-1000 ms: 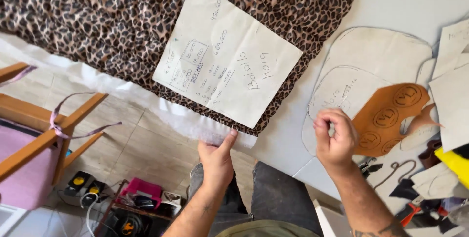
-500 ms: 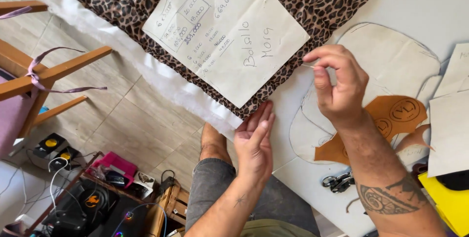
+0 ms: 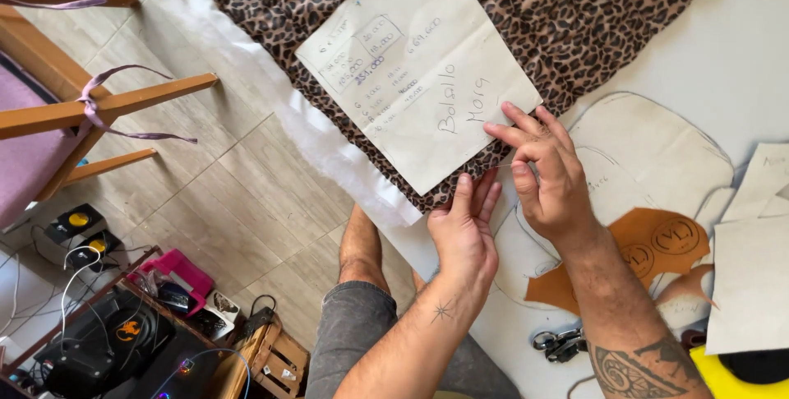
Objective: Cutting out a pattern piece from leopard-print fabric using scissors and a paper template.
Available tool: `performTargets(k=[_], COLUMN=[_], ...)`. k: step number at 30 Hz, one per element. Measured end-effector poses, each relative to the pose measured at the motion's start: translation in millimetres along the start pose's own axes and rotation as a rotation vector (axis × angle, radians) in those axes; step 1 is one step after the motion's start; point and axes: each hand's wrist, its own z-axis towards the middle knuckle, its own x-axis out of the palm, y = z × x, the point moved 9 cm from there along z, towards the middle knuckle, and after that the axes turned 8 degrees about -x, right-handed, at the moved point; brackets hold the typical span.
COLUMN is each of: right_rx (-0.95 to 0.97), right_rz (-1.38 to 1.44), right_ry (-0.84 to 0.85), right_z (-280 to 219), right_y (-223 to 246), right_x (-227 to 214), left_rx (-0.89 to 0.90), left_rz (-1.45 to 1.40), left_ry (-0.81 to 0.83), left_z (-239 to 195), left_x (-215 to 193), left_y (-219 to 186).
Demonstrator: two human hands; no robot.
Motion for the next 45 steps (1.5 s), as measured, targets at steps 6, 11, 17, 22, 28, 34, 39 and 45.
performTargets(k=[6, 11, 17, 22, 28, 34, 39, 45], right_rx=[0.012, 0.044, 0.042, 0.047, 0.044, 0.049, 0.060, 0.059], right_rz=[-0.036, -0.047, -0.042, -0.019, -0.019, -0.033, -0.033, -0.027], right_ry=[0.072, 0.093, 0.083, 0.082, 0.079, 0.087, 0.090, 0.075], right_z=[0, -8, -7, -9, -11, -12, -11, -9], right_y=[-6, -15, -10, -11, -12, -21, -22, -17], right_x=[3, 6, 1, 1, 6, 6, 4, 5], left_rx=[-0.001, -0.018, -0.013, -0.015, -0.053, -0.047, -0.033, -0.024], left_rz=[0.007, 0.004, 0.025, 0.069, 0.065, 0.042, 0.044, 0.051], left_ry=[-0.030, -0.023, -0.012, 0.008, 0.021, 0.024, 0.011, -0.014], left_z=[-7, -4, -5, -7, -9, -6, -12, -13], left_x=[6, 0, -6, -8, -8, -7, -4, -5], left_y=[-4, -3, -8, -11, -11, -10, -14, -13])
